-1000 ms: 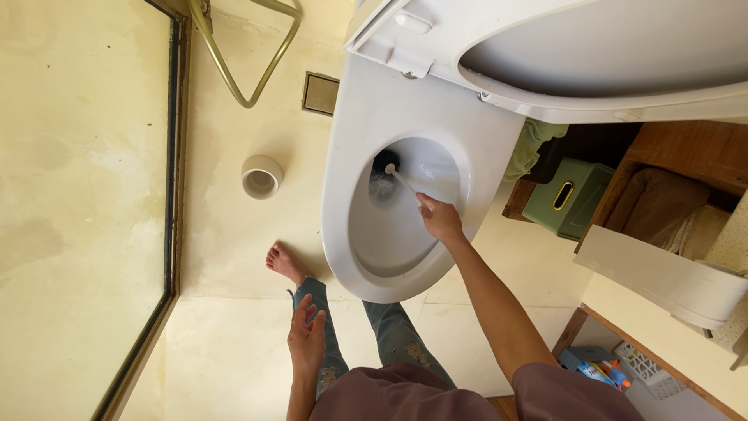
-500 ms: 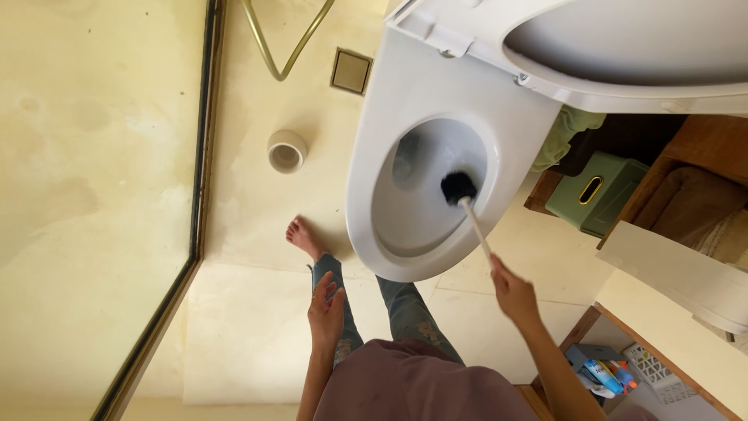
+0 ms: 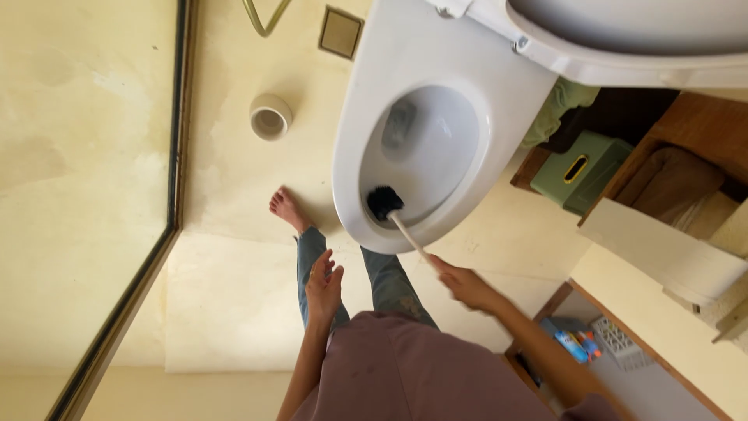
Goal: Cleaning the toilet bowl and seat using a spray cleaner, toilet brush, and a cloth.
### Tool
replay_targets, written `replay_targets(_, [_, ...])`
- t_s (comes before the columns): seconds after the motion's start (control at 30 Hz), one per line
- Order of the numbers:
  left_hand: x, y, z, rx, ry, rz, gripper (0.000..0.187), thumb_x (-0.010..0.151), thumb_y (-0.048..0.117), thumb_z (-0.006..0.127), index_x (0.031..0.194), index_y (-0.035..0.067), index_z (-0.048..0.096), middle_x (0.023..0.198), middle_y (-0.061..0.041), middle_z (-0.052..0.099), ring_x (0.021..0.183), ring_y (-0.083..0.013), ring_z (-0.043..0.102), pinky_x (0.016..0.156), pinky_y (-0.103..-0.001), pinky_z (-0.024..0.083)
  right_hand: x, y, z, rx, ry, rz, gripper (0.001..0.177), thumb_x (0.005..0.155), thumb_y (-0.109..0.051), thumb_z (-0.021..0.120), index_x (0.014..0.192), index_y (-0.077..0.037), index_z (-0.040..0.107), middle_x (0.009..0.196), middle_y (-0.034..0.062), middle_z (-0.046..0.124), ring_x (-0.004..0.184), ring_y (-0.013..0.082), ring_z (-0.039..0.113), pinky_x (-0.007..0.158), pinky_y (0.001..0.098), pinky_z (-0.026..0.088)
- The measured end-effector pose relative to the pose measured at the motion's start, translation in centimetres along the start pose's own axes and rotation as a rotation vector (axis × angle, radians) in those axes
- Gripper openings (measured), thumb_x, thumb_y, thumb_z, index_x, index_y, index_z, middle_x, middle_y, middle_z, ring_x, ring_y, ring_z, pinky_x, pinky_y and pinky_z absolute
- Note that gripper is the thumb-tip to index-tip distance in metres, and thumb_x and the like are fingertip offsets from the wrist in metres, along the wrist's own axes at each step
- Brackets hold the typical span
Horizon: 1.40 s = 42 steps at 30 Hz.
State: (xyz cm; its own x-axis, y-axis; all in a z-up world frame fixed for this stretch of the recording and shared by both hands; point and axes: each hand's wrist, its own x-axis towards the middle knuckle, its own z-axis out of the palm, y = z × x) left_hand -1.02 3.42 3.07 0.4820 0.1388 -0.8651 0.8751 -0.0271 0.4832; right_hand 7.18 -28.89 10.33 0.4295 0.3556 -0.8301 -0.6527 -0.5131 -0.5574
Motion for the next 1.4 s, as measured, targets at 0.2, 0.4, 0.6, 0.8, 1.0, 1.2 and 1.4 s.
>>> replay_targets(0.2, [-0.1, -0.2, 2.0, 0.036, -0.02, -0.016, 0.047, 0.093, 0.017, 0.064, 0.139, 0.007, 0.06, 0.138, -0.012, 0.064, 0.12, -0.023, 0.066, 0.094, -0.035, 0.056, 3.5, -12.2, -2.1, -0.155, -0.065, 0.571, 0.06, 0.105, -0.03, 0.044, 0.161, -0.037, 0.024, 0.061, -0.0027, 0.048, 0.041, 0.0082, 0.039, 0.042, 0.0274, 0.044])
replay_targets(0.4, [-1.0, -0.3, 1.8, 0.054, -0.011, -0.025, 0.048, 0.093, 0.019, 0.064, 0.139, 0.007, 0.06, 0.138, -0.014, 0.063, 0.121, -0.0232, 0.066, 0.095, -0.035, 0.056, -1.9, -2.9, -3.3, -0.14, -0.177, 0.551, 0.061, 0.106, -0.034, 0.051, 0.164, -0.037, 0.035, 0.063, -0.0015, 0.048, 0.044, 0.008, 0.034, 0.042, 0.0278, 0.037])
replay_targets(0.6, [-2.3, -0.9, 1.2, 0.091, 0.02, -0.096, 0.049, 0.093, 0.021, 0.063, 0.14, 0.008, 0.059, 0.138, -0.015, 0.062, 0.123, -0.0241, 0.064, 0.095, -0.036, 0.056, 2.7, -8.2, -5.3, -0.747, -0.188, 0.245, 0.072, 0.103, -0.031, 0.055, 0.164, -0.041, 0.017, 0.059, 0.0169, 0.061, 0.041, 0.0129, 0.049, 0.055, 0.0304, 0.05])
replay_targets(0.8, [-8.5, -6.9, -1.3, 0.224, 0.105, -0.132, 0.051, 0.094, 0.026, 0.063, 0.142, 0.01, 0.058, 0.14, -0.017, 0.061, 0.128, -0.0317, 0.06, 0.101, -0.042, 0.051, -4.1, -0.4, 3.9, -0.352, -0.076, 0.417, 0.076, 0.098, -0.03, 0.057, 0.163, -0.039, 0.019, 0.087, 0.019, 0.074, 0.06, 0.0277, 0.062, 0.069, 0.0463, 0.058])
replay_targets(1.0, [-14.6, -13.6, -2.1, 0.416, 0.252, -0.092, 0.062, 0.087, 0.03, 0.069, 0.144, 0.012, 0.053, 0.151, -0.016, 0.051, 0.139, -0.0376, 0.047, 0.111, -0.049, 0.041, -3.5, -6.9, 10.2, -0.357, 0.082, 0.37, 0.082, 0.094, -0.026, 0.054, 0.165, -0.034, 0.014, 0.089, 0.026, 0.07, 0.076, 0.0373, 0.069, 0.077, 0.0476, 0.056])
replay_targets(1.2, [-13.5, -11.6, -4.5, 0.401, 0.273, -0.135, 0.07, 0.083, 0.032, 0.071, 0.147, 0.016, 0.049, 0.159, -0.012, 0.042, 0.144, -0.0357, 0.04, 0.113, -0.051, 0.039, -3.9, -7.5, 14.3, -0.386, 0.206, 0.364, 0.081, 0.096, -0.021, 0.052, 0.166, -0.032, 0.013, 0.083, 0.0245, 0.07, 0.073, 0.036, 0.069, 0.074, 0.0477, 0.055])
replay_targets(1.4, [-12.0, -8.1, -9.2, 0.36, 0.181, -0.001, 0.066, 0.091, 0.025, 0.067, 0.151, 0.007, 0.046, 0.161, -0.017, 0.038, 0.145, -0.0386, 0.038, 0.112, -0.052, 0.038, -3.6, -4.8, 16.0, -0.63, 0.281, 0.385, 0.083, 0.097, -0.018, 0.053, 0.167, -0.033, 0.011, 0.08, 0.0207, 0.069, 0.068, 0.0331, 0.068, 0.067, 0.0462, 0.054])
